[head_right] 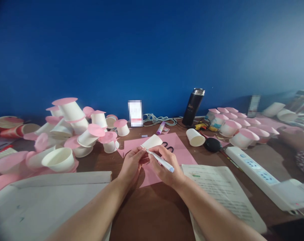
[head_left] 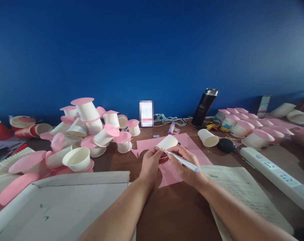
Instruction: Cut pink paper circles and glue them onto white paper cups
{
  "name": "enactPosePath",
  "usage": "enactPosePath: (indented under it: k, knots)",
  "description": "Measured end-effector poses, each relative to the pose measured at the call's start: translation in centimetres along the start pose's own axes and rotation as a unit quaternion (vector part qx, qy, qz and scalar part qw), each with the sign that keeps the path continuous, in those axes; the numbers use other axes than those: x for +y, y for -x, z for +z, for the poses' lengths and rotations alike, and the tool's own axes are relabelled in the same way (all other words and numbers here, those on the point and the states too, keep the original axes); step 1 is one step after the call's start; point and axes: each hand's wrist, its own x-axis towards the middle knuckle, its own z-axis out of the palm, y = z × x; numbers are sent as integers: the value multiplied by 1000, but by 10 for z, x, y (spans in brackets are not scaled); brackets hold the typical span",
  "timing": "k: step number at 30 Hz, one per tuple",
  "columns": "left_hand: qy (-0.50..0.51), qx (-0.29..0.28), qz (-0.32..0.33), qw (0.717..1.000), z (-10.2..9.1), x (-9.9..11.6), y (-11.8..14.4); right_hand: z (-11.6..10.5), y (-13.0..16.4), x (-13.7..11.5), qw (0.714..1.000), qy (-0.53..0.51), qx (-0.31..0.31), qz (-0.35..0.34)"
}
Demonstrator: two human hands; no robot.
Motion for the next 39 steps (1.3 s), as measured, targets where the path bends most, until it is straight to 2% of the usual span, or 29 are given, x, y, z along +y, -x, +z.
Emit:
enactPosePath:
  k: [4, 12, 21, 27, 34, 39]
  knots:
    - [-3, 0, 1, 1000, 0, 0, 0, 1, 0, 1, 1000, 5, 2, 2]
    - [-5, 5, 2, 1000, 0, -1, 0, 2, -1, 6, 998, 34, 44, 21]
    - [1, 5, 4, 1000, 0, 0, 0, 3, 1, 4, 1000, 4, 0, 0]
    - [-6, 0, 3, 1000, -1, -2, -2, 3, 0, 9, 999, 26, 43, 19]
    - [-1, -3, 4, 1000, -1, -2, -1, 1, 1, 4, 1000, 1, -12, -5]
    - [-13, 3, 4, 1000, -1, -3, -2, 2, 0, 7, 999, 26, 37, 21]
